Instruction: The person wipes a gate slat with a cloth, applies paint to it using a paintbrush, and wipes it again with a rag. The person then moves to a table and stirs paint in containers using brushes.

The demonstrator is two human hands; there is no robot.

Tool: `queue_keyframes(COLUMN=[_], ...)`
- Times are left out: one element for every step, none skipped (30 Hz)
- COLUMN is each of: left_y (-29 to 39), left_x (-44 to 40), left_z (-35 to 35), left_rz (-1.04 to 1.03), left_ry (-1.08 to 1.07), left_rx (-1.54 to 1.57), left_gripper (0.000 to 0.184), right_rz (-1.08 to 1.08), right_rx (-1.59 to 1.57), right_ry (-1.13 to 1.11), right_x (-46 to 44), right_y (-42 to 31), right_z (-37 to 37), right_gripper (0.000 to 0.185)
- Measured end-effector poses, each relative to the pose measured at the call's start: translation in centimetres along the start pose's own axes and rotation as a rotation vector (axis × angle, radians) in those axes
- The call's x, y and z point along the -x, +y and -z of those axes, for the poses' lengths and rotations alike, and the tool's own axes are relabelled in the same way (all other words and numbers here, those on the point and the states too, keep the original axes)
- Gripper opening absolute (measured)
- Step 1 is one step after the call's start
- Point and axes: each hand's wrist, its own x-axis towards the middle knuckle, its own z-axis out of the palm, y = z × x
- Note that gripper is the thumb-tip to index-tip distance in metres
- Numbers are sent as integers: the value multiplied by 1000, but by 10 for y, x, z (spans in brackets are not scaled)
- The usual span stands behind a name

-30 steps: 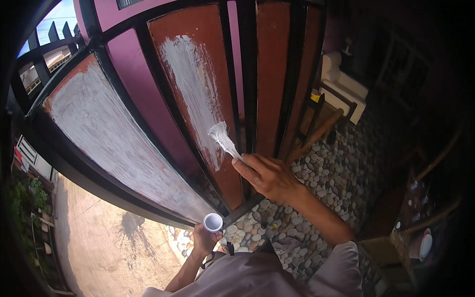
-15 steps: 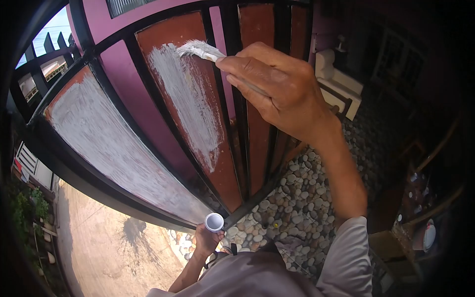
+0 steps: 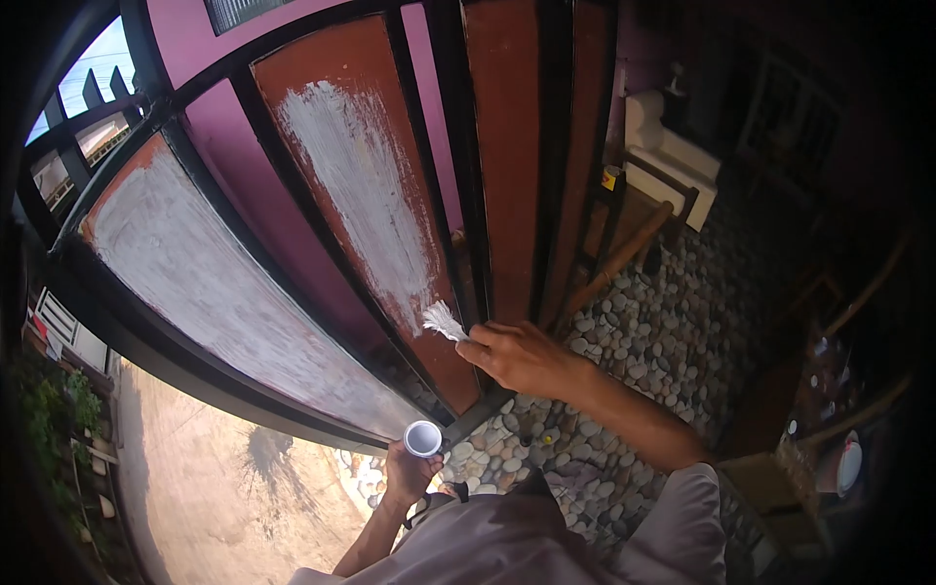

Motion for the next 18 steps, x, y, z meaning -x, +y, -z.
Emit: queue_keyframes(left_y=[0, 1, 1, 0, -2, -2, -2, -1, -1, -2, -3, -3, -4, -4, -4, -4, -4, -4], left_x=[1, 2, 2, 1, 0, 1, 1, 2, 2, 2, 1, 1, 2, 2, 2, 2, 1, 0], left_z=[-4, -10, -14, -14, -12, -11, -13, -16, -18, -16, -13, -11, -11, -11, -10, -8, -3, -1], left_rz=[4, 6, 8, 9, 19, 29, 29, 21, 13, 15, 9, 2, 3, 10, 14, 8, 11, 13], left_ry=[-3, 46, 95, 91, 83, 76, 75, 63, 52, 52, 5, -41, -41, -35, -29, -30, -20, -8], left_rx=[-4, -22, -41, -44, -44, -44, -48, -51, -53, -53, -37, -22, -24, -19, -13, -14, -18, -20], left_gripper=[48, 45, 42, 42, 43, 43, 43, 43, 43, 43, 47, 52, 52, 52, 52, 52, 52, 51], right_rz=[-25, -50, -13, -7, 8, 41, 48, 86, 132, 211, 224, 237, 259, 259, 249, 243, 214, 188], right_rx=[-13, -25, -7, -36, -56, -41, -27, 3, 95, 222, 218, 214, 268, 269, 294, 317, 293, 300], right_ry=[-59, -118, -10, 54, 117, 180, 201, 272, 344, 433, 501, 569, 620, 622, 630, 639, 576, 509], right_x=[-6, -14, -24, -37, -52, -62, -71, -79, -86, -92, -97, -101, -102, -101, -97, -94, -86, -75], right_y=[1, 3, 6, 9, 8, 12, 11, 12, 9, 6, 6, 5, 3, 4, 8, 11, 12, 10], right_z=[10, 20, 33, 50, 72, 87, 103, 114, 127, 141, 150, 154, 155, 149, 135, 119, 103, 87], right_gripper=[25, 19, 17, 17, 17, 17, 17, 18, 23, 29, 30, 31, 32, 32, 34, 35, 38, 40])
